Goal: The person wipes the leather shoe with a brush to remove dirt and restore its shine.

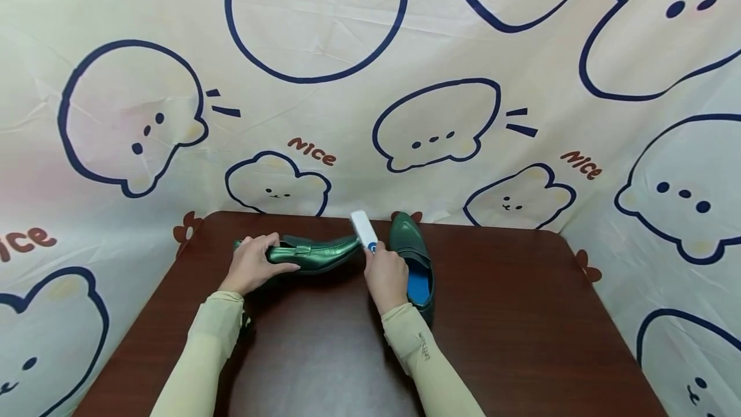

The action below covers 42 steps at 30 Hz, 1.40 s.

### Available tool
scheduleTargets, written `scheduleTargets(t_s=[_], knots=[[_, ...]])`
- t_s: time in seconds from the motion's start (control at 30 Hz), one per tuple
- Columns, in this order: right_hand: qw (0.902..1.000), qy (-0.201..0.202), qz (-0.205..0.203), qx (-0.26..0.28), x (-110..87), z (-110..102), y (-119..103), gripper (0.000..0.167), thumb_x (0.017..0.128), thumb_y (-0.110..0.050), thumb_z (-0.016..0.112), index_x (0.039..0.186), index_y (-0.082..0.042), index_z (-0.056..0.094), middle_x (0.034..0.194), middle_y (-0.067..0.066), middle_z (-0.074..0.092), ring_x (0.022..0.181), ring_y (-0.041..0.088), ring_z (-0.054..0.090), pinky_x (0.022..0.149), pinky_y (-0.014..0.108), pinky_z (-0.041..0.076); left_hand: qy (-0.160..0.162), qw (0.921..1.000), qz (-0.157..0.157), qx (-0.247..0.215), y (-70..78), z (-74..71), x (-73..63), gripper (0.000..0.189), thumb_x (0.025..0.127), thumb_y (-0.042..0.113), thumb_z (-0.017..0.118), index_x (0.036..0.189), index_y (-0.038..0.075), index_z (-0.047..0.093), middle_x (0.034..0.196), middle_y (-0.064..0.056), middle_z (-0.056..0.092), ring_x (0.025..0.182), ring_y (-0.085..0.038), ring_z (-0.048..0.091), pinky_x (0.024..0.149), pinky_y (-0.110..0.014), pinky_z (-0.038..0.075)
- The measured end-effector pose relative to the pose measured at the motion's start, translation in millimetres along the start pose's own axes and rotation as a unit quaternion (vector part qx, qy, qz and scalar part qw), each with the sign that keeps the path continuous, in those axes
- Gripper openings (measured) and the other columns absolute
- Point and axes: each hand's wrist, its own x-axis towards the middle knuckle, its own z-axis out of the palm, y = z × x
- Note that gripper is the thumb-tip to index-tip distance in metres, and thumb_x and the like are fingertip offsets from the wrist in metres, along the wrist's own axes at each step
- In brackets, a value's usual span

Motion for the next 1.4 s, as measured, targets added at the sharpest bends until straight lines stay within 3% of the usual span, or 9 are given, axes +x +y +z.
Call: scheduleTargets(t_s=[0.1, 0.23, 0.5, 0.63, 0.77, 1.03, 1.4], knots=[[0.9998, 0.011, 0.018, -0.002, 4.3, -1, 3, 0.033, 0.103, -0.029, 0.066, 0.101, 0.003, 0.072, 0.074, 0.018, 0.072, 0.055, 0.029, 0.065, 0.05, 0.038, 0.053, -0.001, 1.0, 0.004, -0.001, 0.7, 0.1, 0.8, 0.053, 0.074, 0.048, 0.092, 0.084, 0.017, 0.051, 0.073, 0.001, 0.05, 0.073, -0.017, 0.049, 0.075, -0.038, 0.027], [0.9999, 0.002, 0.012, 0.007, 3.7, -2, 3, 0.033, 0.104, -0.03, 0.065, 0.102, 0.003, 0.07, 0.073, 0.017, 0.071, 0.053, 0.027, 0.064, 0.048, 0.037, 0.052, -0.004, 1.0, 0.004, -0.003, 1.0, 0.9, 1.2, 0.055, 0.074, 0.052, 0.091, 0.084, 0.017, 0.05, 0.072, 0.002, 0.05, 0.073, -0.017, 0.049, 0.075, -0.038, 0.027], [0.993, -0.069, -0.078, 0.055, -12.2, -3, -16, 0.032, 0.105, -0.035, 0.062, 0.109, -0.004, 0.069, 0.075, 0.01, 0.071, 0.054, 0.02, 0.063, 0.048, 0.031, 0.047, -0.004, 1.0, -0.005, -0.002, -1.4, -2.4, 1.3, 0.054, 0.074, 0.05, 0.092, 0.085, 0.017, 0.051, 0.074, 0.001, 0.052, 0.073, -0.018, 0.048, 0.074, -0.038, 0.028], [0.9922, -0.072, -0.09, 0.047, -18.3, 2, -21, 0.03, 0.104, -0.035, 0.064, 0.109, -0.006, 0.07, 0.078, 0.01, 0.073, 0.056, 0.02, 0.065, 0.05, 0.032, 0.049, -0.009, 1.0, -0.003, 0.0, -0.2, -1.9, 2.7, 0.053, 0.074, 0.05, 0.091, 0.086, 0.017, 0.051, 0.075, 0.001, 0.054, 0.074, -0.017, 0.049, 0.075, -0.037, 0.029], [0.9956, -0.056, -0.069, 0.028, -15.9, 3, -16, 0.031, 0.104, -0.035, 0.063, 0.11, -0.004, 0.07, 0.078, 0.012, 0.073, 0.056, 0.023, 0.066, 0.05, 0.034, 0.052, -0.011, 0.9999, -0.003, -0.004, 0.5, -1.3, 2.9, 0.054, 0.074, 0.051, 0.091, 0.086, 0.017, 0.051, 0.076, 0.001, 0.055, 0.075, -0.017, 0.05, 0.075, -0.038, 0.029], [0.9999, -0.007, 0.013, 0.005, -4.3, -3, -3, 0.031, 0.102, -0.03, 0.067, 0.098, 0.001, 0.069, 0.075, 0.017, 0.072, 0.056, 0.029, 0.067, 0.051, 0.039, 0.055, -0.015, 0.9999, -0.004, 0.0, 0.7, -1.8, 1.5, 0.054, 0.074, 0.053, 0.09, 0.086, 0.017, 0.052, 0.074, 0.001, 0.052, 0.074, -0.018, 0.049, 0.075, -0.038, 0.028], [0.9989, -0.036, 0.01, 0.029, -3.7, -5, -4, 0.034, 0.104, -0.033, 0.064, 0.104, 0.001, 0.068, 0.076, 0.015, 0.072, 0.056, 0.026, 0.065, 0.051, 0.037, 0.053, -0.011, 0.9998, 0.001, 0.016, 2.1, 0.4, -2.3, 0.052, 0.074, 0.054, 0.09, 0.084, 0.018, 0.054, 0.074, 0.002, 0.054, 0.072, -0.017, 0.048, 0.075, -0.038, 0.027]])
